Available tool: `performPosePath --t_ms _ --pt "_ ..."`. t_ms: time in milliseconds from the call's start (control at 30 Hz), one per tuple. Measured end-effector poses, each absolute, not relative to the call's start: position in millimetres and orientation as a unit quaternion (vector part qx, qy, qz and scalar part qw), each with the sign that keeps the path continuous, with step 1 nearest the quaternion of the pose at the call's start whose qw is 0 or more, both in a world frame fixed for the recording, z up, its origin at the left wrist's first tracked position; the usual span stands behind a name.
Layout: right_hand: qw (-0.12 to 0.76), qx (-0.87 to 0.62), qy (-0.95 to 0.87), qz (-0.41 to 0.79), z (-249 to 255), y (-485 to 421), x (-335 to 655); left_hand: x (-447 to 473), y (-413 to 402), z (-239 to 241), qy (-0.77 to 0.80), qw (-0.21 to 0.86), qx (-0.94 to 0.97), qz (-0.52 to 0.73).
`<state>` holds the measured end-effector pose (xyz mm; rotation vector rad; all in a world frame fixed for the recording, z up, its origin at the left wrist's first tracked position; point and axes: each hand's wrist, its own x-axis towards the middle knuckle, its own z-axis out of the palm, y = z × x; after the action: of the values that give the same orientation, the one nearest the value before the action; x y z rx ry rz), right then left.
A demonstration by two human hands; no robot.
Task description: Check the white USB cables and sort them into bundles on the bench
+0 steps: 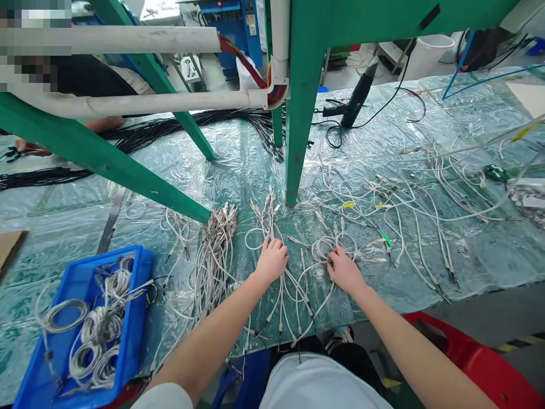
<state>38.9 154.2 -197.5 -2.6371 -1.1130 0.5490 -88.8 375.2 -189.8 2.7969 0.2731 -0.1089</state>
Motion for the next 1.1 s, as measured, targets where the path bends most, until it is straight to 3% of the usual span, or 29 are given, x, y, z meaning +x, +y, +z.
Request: performPosePath --t_ms 400,667,900,1100 --pt "0.142 -0.93 -0.299 0.159 -186 123 34 -122 316 -187 0.021 0.249 0.966 -0.07" --pt "0.275 -0.905 -0.185 0.267 -196 192 -1 -131 314 -177 0.066 0.267 0.959 -0.062" --pt "0.494 -0.803 -0.105 0.317 -183 153 -12 -136 321 -176 0.077 0.284 0.953 -0.066" --pt "0.498 -0.807 -0.076 0.309 -177 142 -14 -135 319 -182 0.043 0.277 0.956 -0.084"
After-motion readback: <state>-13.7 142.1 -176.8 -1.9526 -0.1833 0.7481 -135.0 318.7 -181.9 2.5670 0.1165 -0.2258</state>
